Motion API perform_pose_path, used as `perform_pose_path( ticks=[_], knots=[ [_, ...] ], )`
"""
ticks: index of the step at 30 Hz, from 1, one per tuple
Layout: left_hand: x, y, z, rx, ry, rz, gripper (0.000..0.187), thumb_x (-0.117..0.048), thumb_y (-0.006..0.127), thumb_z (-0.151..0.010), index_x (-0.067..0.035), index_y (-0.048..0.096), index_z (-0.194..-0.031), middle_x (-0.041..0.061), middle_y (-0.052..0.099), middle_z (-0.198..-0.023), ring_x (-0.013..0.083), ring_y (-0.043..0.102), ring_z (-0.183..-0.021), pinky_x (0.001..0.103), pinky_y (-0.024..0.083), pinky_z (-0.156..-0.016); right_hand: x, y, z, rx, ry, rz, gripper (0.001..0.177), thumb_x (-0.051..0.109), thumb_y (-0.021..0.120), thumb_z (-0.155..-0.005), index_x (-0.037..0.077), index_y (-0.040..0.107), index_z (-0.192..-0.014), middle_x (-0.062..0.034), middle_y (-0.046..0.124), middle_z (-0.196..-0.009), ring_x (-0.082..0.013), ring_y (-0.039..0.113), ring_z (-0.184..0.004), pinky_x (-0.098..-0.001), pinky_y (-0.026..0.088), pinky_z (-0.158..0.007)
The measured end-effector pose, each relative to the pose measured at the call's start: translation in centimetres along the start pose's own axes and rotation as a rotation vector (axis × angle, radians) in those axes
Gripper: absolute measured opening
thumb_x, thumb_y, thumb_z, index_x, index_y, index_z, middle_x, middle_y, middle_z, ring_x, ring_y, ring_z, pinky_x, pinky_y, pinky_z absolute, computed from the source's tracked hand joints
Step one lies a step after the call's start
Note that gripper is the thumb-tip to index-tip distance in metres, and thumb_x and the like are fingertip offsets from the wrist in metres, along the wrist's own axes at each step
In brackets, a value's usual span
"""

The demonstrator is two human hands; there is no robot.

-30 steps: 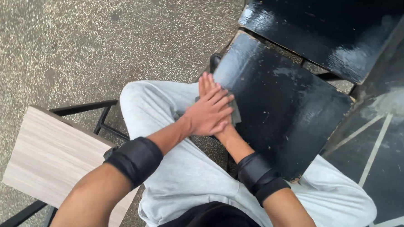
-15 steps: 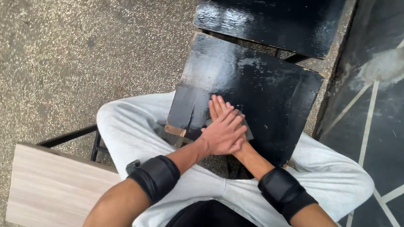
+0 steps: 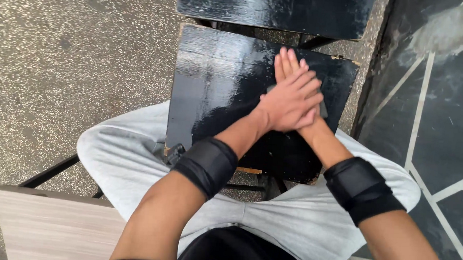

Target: Sanding the seat of a wooden chair after applying liquid from a spray bottle.

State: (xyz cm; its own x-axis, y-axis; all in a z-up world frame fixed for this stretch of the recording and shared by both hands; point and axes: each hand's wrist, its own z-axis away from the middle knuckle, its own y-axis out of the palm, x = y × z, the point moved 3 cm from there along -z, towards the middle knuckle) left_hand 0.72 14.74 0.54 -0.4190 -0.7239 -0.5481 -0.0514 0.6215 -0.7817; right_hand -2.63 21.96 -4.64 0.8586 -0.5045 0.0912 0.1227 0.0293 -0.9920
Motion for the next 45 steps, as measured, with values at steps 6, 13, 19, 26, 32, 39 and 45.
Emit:
perform_pose_path(
  ticks=[6, 13, 19, 26, 32, 39, 45],
  knots=[
    [3.4, 1.4, -4.4, -0.022, 0.058, -0.012, 0.039, -0.037, 0.06, -0.09, -0.005, 0.068, -0.109, 0.021, 0.06, -0.127, 0.0424, 0.049, -0.131, 0.055, 0.026, -0.122, -4.6, -0.8, -3.3, 0.026, 0.078, -0.095, 0.105, 0.064, 0.054, -0.104, -0.01, 0.014, -0.168, -0.0271, 0.011, -0.176, -0.04, 0.008, -0.164, -0.0531, 0.005, -0.132],
    [3.1, 0.9, -6.6, -0.011, 0.121, -0.05, 0.036, -0.037, 0.062, -0.086, -0.005, 0.067, -0.103, 0.021, 0.06, -0.124, 0.0419, 0.049, -0.129, 0.056, 0.025, -0.121, -6.1, -1.3, -3.4, -0.02, 0.134, -0.156, 0.11, 0.065, 0.061, -0.104, -0.008, 0.011, -0.168, -0.0261, 0.009, -0.176, -0.0392, 0.007, -0.164, -0.0535, 0.005, -0.133],
    [0.5, 1.2, -5.1, 0.008, 0.143, -0.076, 0.041, -0.04, 0.062, -0.083, -0.004, 0.065, -0.102, 0.023, 0.058, -0.119, 0.0426, 0.049, -0.126, 0.057, 0.023, -0.121, -4.8, -1.1, -0.8, -0.07, 0.148, -0.183, 0.114, 0.067, 0.065, -0.1, -0.008, 0.01, -0.167, -0.0264, 0.009, -0.175, -0.0384, 0.006, -0.163, -0.0529, 0.006, -0.133],
    [-8.1, 4.5, -0.5, 0.065, 0.112, 0.002, 0.045, -0.042, 0.062, -0.077, -0.003, 0.065, -0.101, 0.023, 0.056, -0.116, 0.0418, 0.049, -0.126, 0.057, 0.024, -0.12, -2.1, 0.9, 9.9, -0.049, 0.135, -0.159, 0.112, 0.065, 0.062, -0.094, -0.009, 0.016, -0.165, -0.0263, 0.014, -0.173, -0.0399, 0.012, -0.162, -0.0518, 0.008, -0.131],
    [-11.9, 3.3, 5.2, 0.045, 0.042, 0.008, 0.046, -0.041, 0.063, -0.076, -0.004, 0.066, -0.103, 0.02, 0.058, -0.119, 0.0404, 0.048, -0.129, 0.056, 0.025, -0.122, 2.7, 2.8, 14.3, -0.065, 0.049, -0.126, 0.108, 0.068, 0.051, -0.094, -0.01, 0.02, -0.161, -0.0286, 0.019, -0.17, -0.0407, 0.016, -0.16, -0.0529, 0.008, -0.128],
    [-9.6, 0.1, 12.5, 0.046, -0.087, -0.078, 0.038, -0.038, 0.061, -0.08, -0.007, 0.066, -0.101, 0.018, 0.059, -0.12, 0.0379, 0.05, -0.127, 0.054, 0.027, -0.122, 9.2, 9.5, 11.2, -0.094, -0.125, 0.34, 0.101, 0.07, 0.047, -0.099, -0.006, 0.025, -0.16, -0.0296, 0.027, -0.167, -0.0408, 0.02, -0.159, -0.0535, 0.004, -0.127],
    [-5.5, -4.1, 15.9, 0.063, -0.091, -0.072, 0.037, -0.038, 0.062, -0.085, -0.007, 0.064, -0.105, 0.017, 0.058, -0.121, 0.0364, 0.051, -0.127, 0.052, 0.029, -0.119, 15.3, 4.4, 4.9, 0.028, -0.109, -0.053, 0.11, 0.069, 0.049, -0.092, -0.009, 0.016, -0.162, -0.0332, 0.012, -0.169, -0.046, 0.011, -0.159, -0.0554, 0.001, -0.127]
  ],
)
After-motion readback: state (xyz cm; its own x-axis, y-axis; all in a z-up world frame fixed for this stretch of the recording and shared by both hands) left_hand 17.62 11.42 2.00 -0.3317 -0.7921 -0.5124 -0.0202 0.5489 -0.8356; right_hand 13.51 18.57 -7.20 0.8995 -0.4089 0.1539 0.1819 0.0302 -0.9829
